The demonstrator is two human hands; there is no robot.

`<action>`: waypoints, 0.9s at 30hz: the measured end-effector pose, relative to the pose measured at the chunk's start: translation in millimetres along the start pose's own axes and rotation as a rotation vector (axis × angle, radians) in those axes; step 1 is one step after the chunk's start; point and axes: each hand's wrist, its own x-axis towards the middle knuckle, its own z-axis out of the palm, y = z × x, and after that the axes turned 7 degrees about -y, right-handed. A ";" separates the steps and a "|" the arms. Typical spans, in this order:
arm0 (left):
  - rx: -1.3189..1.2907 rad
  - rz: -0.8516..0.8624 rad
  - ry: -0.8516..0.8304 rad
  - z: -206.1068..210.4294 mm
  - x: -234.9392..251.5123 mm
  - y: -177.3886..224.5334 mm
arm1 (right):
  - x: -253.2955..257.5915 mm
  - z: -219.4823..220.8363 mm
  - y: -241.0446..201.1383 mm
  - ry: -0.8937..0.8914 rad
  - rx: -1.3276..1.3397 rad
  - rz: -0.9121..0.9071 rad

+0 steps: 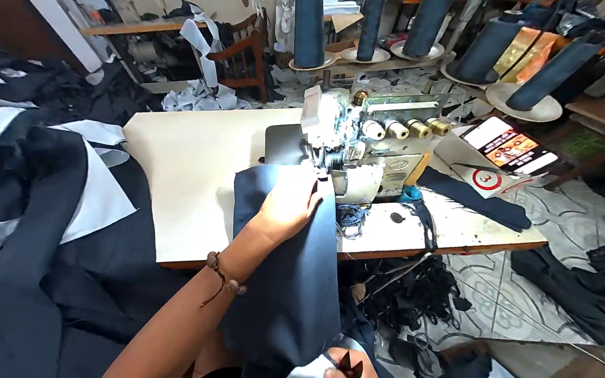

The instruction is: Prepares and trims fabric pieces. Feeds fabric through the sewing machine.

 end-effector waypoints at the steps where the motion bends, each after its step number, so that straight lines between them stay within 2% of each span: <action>1: 0.022 0.016 0.037 -0.4 -3.3 -0.5 | 6.7 -3.3 -1.3 0.017 0.014 0.006; 3: 0.089 0.043 0.129 -0.7 -13.1 3.2 | 24.0 -14.5 -1.0 0.006 0.035 -0.012; 7: 0.189 0.007 0.107 -3.9 -26.2 10.7 | 65.0 -33.6 -0.1 -0.002 0.140 0.014; 9: 0.156 -0.009 0.043 -5.6 -21.2 4.1 | 85.5 -39.0 -5.7 0.027 0.185 0.068; 12: 0.067 -0.092 -0.147 -17.5 -1.8 -6.9 | 114.8 -43.6 -20.5 0.097 0.257 0.126; 18: 0.147 -0.127 -0.365 -30.5 37.5 -22.5 | 165.1 -53.0 -46.1 0.191 0.214 0.069; 21: 0.043 -0.231 -0.320 -30.8 49.1 -27.3 | 184.9 -58.9 -48.9 0.234 0.148 0.008; 23: 0.017 -0.308 -0.368 -24.5 71.2 -40.8 | 197.0 -62.2 -48.6 0.265 0.082 -0.033; 25: -0.010 -0.334 -0.388 -17.5 87.3 -53.7 | 205.8 -64.8 -47.7 0.283 0.010 -0.066; 27: -0.045 -0.309 -0.314 -12.1 89.7 -61.8 | 209.8 -63.1 -48.8 0.296 -0.032 -0.097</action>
